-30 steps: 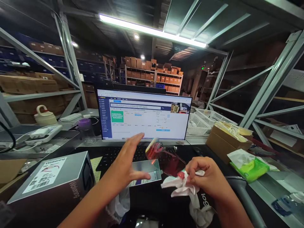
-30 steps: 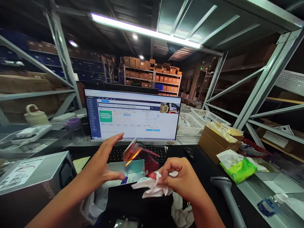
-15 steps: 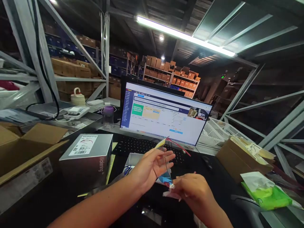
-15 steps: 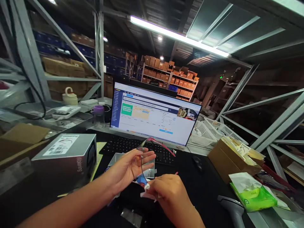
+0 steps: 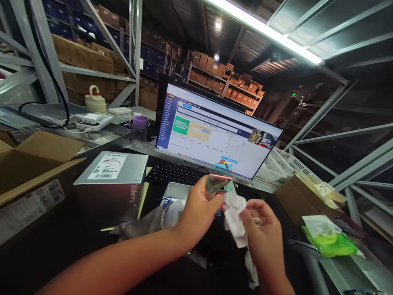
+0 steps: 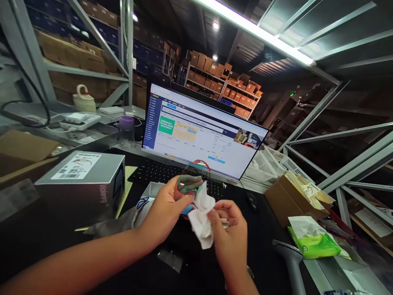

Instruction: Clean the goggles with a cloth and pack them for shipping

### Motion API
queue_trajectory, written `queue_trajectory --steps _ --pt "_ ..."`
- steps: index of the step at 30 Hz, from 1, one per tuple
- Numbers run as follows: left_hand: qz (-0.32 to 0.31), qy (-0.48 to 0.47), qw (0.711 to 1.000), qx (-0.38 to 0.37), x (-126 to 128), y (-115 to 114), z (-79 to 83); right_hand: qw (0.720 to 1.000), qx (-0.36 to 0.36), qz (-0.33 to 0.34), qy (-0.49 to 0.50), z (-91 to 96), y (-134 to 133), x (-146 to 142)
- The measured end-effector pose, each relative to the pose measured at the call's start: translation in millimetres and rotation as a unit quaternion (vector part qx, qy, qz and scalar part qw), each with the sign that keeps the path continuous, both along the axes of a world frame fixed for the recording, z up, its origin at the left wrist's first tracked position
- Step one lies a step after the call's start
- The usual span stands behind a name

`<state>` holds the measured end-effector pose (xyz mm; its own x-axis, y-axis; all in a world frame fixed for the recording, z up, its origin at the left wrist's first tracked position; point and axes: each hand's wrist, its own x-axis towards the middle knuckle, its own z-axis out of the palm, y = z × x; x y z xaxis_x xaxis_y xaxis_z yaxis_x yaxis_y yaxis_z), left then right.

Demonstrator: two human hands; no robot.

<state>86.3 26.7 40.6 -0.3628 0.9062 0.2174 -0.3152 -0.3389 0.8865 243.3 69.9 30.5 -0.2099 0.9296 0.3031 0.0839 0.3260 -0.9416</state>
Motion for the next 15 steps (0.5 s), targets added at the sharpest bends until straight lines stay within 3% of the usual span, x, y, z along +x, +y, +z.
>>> queue_trajectory --steps 3,7,11,15 --pt "0.017 0.005 1.0 0.003 1.5 0.4 -0.9 0.993 0.102 -0.013 -0.05 -7.7 -22.4 -14.0" --pt "0.022 0.045 0.999 -0.012 5.9 2.3 -6.6 0.951 0.255 -0.074 -0.16 -3.5 -25.9 -14.3" --pt "0.013 0.114 0.993 0.005 10.6 -0.6 -14.6 0.931 0.287 -0.053 -0.22 7.8 -18.7 -6.4" --pt "0.046 0.17 0.984 0.037 10.1 -6.7 -15.4 0.928 0.319 0.002 -0.192 6.9 -18.7 -6.5"
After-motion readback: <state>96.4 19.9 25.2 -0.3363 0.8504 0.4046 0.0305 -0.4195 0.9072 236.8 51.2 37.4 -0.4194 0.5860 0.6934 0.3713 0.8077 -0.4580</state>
